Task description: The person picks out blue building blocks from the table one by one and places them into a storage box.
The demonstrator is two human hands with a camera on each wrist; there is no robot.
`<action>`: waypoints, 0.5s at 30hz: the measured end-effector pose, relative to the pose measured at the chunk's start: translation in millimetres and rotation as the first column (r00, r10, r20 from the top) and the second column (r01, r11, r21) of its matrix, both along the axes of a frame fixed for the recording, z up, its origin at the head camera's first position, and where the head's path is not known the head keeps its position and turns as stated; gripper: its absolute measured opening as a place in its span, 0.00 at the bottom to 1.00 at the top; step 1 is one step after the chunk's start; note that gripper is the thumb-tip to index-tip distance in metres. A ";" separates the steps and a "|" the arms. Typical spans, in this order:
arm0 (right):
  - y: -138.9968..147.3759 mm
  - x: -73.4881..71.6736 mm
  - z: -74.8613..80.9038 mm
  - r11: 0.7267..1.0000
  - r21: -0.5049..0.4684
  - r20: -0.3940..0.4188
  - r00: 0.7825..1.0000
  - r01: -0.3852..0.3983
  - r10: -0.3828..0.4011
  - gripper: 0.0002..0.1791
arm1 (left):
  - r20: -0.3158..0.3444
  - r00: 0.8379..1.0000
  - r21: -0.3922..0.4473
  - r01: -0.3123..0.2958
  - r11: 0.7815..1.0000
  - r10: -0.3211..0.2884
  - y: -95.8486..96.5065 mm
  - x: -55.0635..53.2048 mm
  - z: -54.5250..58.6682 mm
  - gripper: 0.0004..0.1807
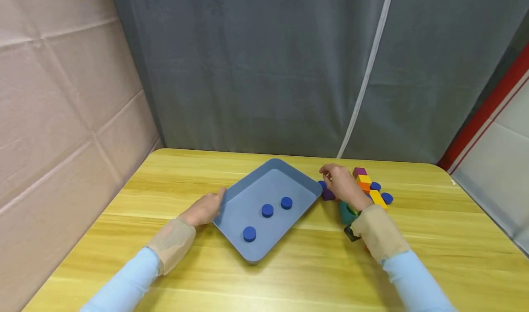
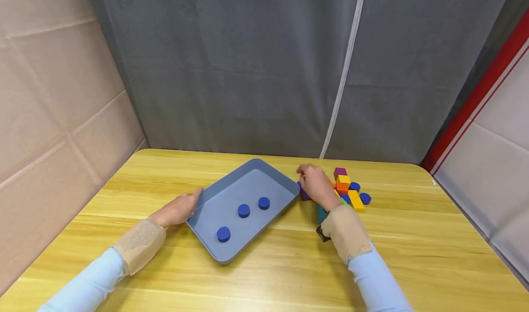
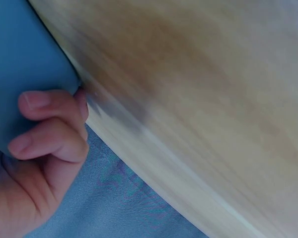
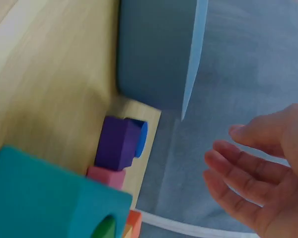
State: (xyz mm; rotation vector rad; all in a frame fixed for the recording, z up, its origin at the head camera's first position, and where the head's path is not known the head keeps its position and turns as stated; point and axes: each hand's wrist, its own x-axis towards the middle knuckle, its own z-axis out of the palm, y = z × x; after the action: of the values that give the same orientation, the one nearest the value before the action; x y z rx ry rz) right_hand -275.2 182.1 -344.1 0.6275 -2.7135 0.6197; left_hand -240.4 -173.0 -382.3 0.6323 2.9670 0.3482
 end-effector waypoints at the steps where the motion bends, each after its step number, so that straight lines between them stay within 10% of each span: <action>1: 1.5 -1.1 -0.3 1.000 0.003 0.011 1.000 -0.002 0.002 0.09 | -0.001 1.000 0.001 -0.002 1.000 0.002 -0.1 0.0 0.0 0.22; 15: 16.7 -13.9 -9.9 0.979 0.192 0.267 0.964 -0.069 0.015 0.20 | 0.007 1.000 0.004 -0.005 1.000 0.005 0.2 0.6 -0.1 0.22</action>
State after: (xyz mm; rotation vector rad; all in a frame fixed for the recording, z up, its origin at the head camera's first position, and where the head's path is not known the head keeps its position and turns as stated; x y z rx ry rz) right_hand -289.1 198.8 -354.0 0.6972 -3.0477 0.4728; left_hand -239.8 -172.8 -382.4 0.6222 2.9624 0.3563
